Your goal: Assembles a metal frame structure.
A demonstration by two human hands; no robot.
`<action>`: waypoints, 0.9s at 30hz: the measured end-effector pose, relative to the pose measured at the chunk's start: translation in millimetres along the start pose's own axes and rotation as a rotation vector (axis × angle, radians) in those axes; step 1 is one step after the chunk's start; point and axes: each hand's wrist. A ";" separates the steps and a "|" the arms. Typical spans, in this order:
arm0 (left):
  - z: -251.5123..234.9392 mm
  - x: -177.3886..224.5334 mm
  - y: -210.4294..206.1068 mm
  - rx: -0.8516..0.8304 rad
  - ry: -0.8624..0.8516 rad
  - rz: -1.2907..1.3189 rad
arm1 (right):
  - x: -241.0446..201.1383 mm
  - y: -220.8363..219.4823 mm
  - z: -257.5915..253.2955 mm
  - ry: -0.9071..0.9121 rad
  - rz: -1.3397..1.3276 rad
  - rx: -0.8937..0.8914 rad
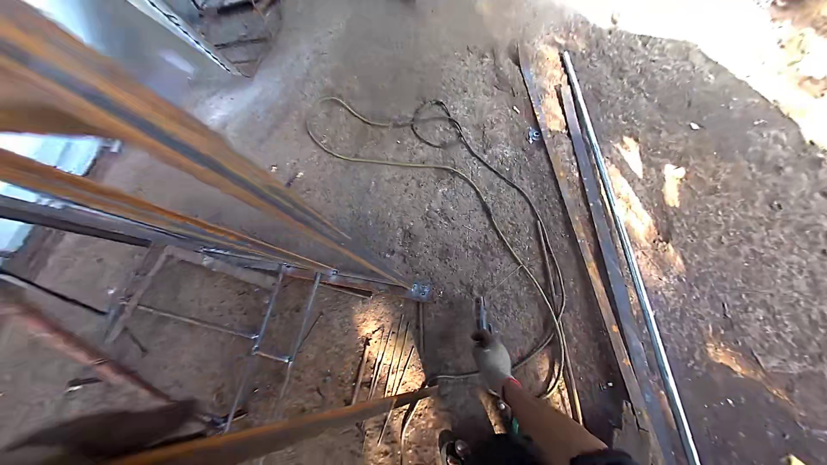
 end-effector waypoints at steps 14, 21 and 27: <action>2.8 323.5 17.0 0.429 -0.069 -0.251 | -187.7 369.8 427.5 0.666 -0.179 0.174; -54.7 433.8 59.6 0.311 -0.109 -0.273 | -273.8 419.3 558.0 0.988 -0.682 0.086; -79.7 450.7 60.7 0.357 0.025 -0.367 | -314.5 438.3 596.9 0.996 -0.897 -0.148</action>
Point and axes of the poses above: each hand's wrist, its own z-axis away from the middle knuckle, its own y-axis out of the back of the hand, x = y × z, and after that the axes turned 2 degrees about -x, right-handed
